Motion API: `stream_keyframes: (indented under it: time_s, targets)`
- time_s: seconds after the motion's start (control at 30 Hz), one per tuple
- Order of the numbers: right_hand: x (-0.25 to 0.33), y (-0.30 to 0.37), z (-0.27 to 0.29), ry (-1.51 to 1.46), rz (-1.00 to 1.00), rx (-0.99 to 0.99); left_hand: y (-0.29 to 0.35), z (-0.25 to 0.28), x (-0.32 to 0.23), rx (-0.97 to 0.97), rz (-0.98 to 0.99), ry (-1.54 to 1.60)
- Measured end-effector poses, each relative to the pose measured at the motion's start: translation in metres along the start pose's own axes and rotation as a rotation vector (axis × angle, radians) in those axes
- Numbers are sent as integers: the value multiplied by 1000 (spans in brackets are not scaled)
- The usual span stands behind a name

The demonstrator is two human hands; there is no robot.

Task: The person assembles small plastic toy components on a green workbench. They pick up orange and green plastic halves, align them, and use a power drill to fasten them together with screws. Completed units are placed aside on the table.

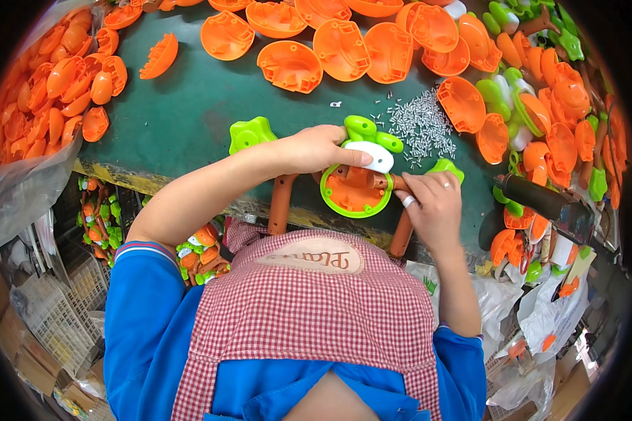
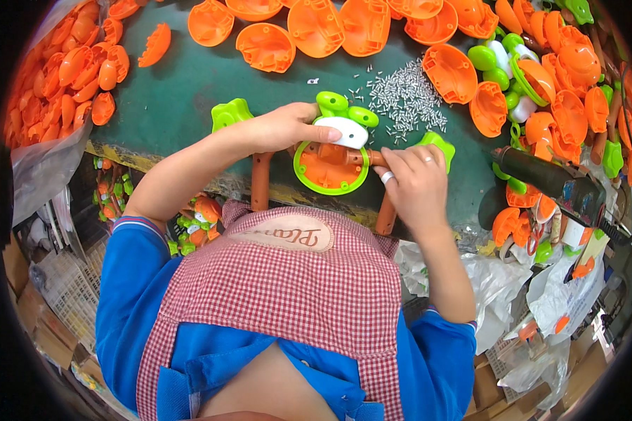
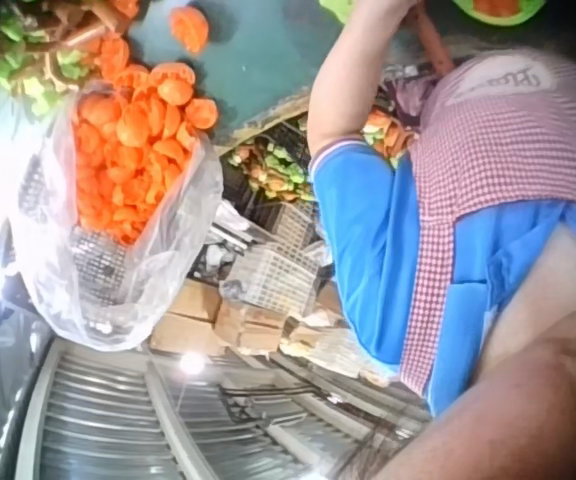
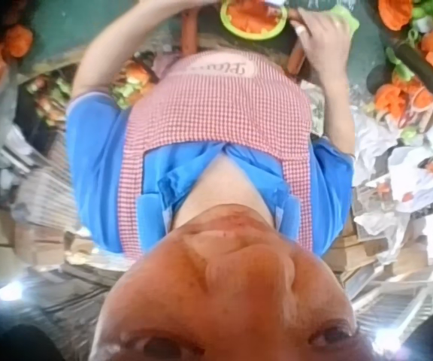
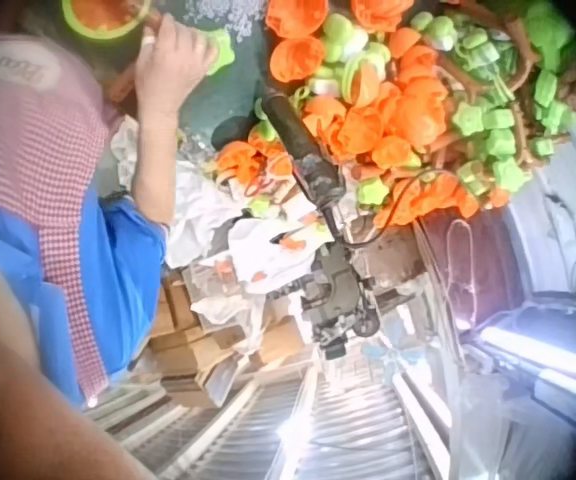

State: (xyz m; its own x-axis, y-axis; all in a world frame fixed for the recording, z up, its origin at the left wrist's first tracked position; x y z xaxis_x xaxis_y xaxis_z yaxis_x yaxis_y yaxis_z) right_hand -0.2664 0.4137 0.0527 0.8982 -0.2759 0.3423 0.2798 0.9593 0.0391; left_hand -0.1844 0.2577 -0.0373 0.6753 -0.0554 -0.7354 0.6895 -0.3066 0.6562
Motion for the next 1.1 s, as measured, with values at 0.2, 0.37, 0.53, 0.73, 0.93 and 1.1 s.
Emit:
stream_keyframes:
  time_s: [0.2,0.37,0.53,0.73,0.93,1.1]
  targets:
    - [-8,-106,42,102,274,-306,8,-1,-9,-33,18,42]
    - [-26,-141,15,467,284,-193,-4,-3,0,23,-6,18]
    - [-25,-100,40,-1162,2,87,6,0,-6,-22,42,6]
    - [3,-54,11,-490,-46,-66,-2,-3,3,-3,28,158]
    - [23,-3,-2,-349,-161,-96,-2,-4,3,19,16,121]
    - [48,-11,-1,-293,159,-79,3,-5,-5,21,18,109]
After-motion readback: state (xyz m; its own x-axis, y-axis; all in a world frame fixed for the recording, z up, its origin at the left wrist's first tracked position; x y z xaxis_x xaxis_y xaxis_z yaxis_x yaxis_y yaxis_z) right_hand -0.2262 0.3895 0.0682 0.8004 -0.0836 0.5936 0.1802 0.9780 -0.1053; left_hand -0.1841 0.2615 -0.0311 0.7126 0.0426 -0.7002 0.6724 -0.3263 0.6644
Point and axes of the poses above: each hand's wrist, its own y-axis away from the middle knuckle, its own z-axis out of the back of the hand, x = y × z, the point moved 8 cm from there along -y, towards the middle knuckle, and after that the axes turned 10 degrees about x, right-handed, at the moved point
